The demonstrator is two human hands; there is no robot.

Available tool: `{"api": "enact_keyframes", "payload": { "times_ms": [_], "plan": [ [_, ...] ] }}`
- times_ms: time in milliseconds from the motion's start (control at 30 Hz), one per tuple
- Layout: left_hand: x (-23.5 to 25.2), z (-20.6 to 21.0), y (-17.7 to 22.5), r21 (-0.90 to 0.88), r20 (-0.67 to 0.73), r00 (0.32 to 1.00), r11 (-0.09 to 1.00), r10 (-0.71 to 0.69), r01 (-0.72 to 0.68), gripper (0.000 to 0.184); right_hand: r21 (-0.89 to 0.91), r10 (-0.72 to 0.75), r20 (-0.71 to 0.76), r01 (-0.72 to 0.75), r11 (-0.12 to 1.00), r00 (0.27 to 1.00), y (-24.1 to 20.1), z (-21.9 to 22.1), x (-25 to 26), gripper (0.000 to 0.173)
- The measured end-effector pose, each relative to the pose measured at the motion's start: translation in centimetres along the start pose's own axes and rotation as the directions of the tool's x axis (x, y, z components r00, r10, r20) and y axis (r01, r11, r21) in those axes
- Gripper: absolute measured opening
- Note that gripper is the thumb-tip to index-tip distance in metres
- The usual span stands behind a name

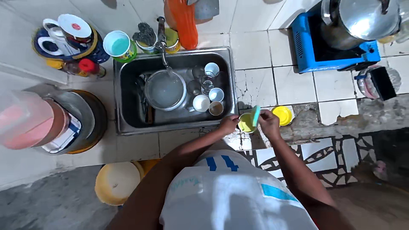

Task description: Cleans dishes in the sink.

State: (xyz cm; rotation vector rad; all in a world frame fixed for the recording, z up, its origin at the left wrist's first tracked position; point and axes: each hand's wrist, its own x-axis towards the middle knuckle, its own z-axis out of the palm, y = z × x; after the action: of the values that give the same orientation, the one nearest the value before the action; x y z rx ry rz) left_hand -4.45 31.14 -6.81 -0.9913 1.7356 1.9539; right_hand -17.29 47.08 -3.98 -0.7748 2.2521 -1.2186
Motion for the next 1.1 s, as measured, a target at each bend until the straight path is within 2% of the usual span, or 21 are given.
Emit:
{"api": "enact_keyframes", "payload": {
  "times_ms": [67, 133, 300, 433, 533, 600, 633, 700, 767, 833, 900, 933, 1000, 1033, 1100],
  "plan": [
    [0.3, -0.4, -0.5, -0.004, 0.023, 1.000, 1.000, 0.019, -0.019, 0.044, 0.351, 0.154, -0.053, -0.126, 0.928, 0.987, -0.2, -1.0, 0.2, 0.010],
    [0.6, -0.5, -0.8, 0.043, 0.006, 0.999, 0.998, 0.050, -0.050, 0.045, 0.591, 0.231, -0.054, -0.156, 0.791, 0.971, 0.3, -1.7, -0.1, 0.014],
    [0.0, 0.1, 0.3, 0.349, -0.105, 0.957, 0.911, 0.271, -0.220, 0.056, 0.737, 0.347, -0.048, -0.201, 0.645, 0.937, 2.0, -2.1, -1.5, 0.019],
    [1.2, 1.5, 0.8, 0.437, -0.120, 0.961, 0.882, 0.249, -0.174, 0.057, 0.866, 0.386, 0.032, -0.219, 0.449, 0.922, 2.5, -2.1, -2.3, 0.025],
    [1.3, 2.2, 0.9, 0.418, -0.152, 0.957, 0.893, 0.247, -0.164, 0.049, 0.910, 0.330, 0.098, -0.219, 0.351, 0.939, 2.5, -2.2, -2.5, 0.026],
    [0.4, 2.4, 0.9, 0.374, -0.195, 0.946, 0.911, 0.258, -0.171, 0.048, 0.897, 0.313, 0.124, -0.241, 0.369, 0.942, 2.0, -2.3, -2.5, 0.025],
    [-0.3, 2.3, 0.8, 0.319, -0.225, 0.938, 0.930, 0.262, -0.184, 0.049, 0.871, 0.315, 0.138, -0.267, 0.413, 0.939, 1.5, -2.3, -2.3, 0.025],
    [-2.1, 1.6, 1.1, 0.106, -0.261, 0.932, 0.967, 0.253, -0.233, 0.047, 0.784, 0.305, 0.181, -0.324, 0.529, 0.935, 0.2, -1.7, -1.5, 0.021],
    [-4.3, 0.5, 1.6, -0.156, -0.233, 0.950, 0.956, 0.208, -0.247, 0.046, 0.732, 0.246, 0.262, -0.358, 0.580, 0.933, -1.2, -0.2, -0.5, 0.021],
    [-5.8, -1.1, 1.4, -0.286, -0.256, 0.945, 0.918, 0.204, -0.275, 0.049, 0.720, 0.182, 0.364, -0.399, 0.568, 0.914, -3.0, 2.0, 0.5, 0.021],
    [-6.5, -4.0, 0.4, -0.295, -0.378, 0.904, 0.899, 0.200, -0.323, 0.051, 0.718, 0.139, 0.449, -0.449, 0.531, 0.883, -5.1, 4.7, 1.9, 0.020],
    [-6.4, -6.1, -0.4, -0.281, -0.464, 0.868, 0.900, 0.175, -0.332, 0.051, 0.696, 0.134, 0.477, -0.467, 0.545, 0.868, -6.1, 6.1, 2.7, 0.019],
    [-5.3, -11.5, -2.8, -0.195, -0.671, 0.735, 0.932, 0.100, -0.306, 0.049, 0.586, 0.113, 0.507, -0.438, 0.681, 0.854, -8.1, 9.2, 4.5, 0.016],
    [-4.8, -14.7, -4.0, -0.137, -0.770, 0.635, 0.958, 0.058, -0.253, 0.048, 0.503, 0.074, 0.521, -0.376, 0.778, 0.850, -8.9, 10.9, 5.6, 0.014],
    [-4.6, -21.3, -6.3, -0.062, -0.898, 0.440, 0.996, -0.029, -0.062, 0.057, 0.314, -0.033, 0.556, -0.173, 0.933, 0.830, -10.8, 14.4, 7.5, 0.011]
  ]
}}
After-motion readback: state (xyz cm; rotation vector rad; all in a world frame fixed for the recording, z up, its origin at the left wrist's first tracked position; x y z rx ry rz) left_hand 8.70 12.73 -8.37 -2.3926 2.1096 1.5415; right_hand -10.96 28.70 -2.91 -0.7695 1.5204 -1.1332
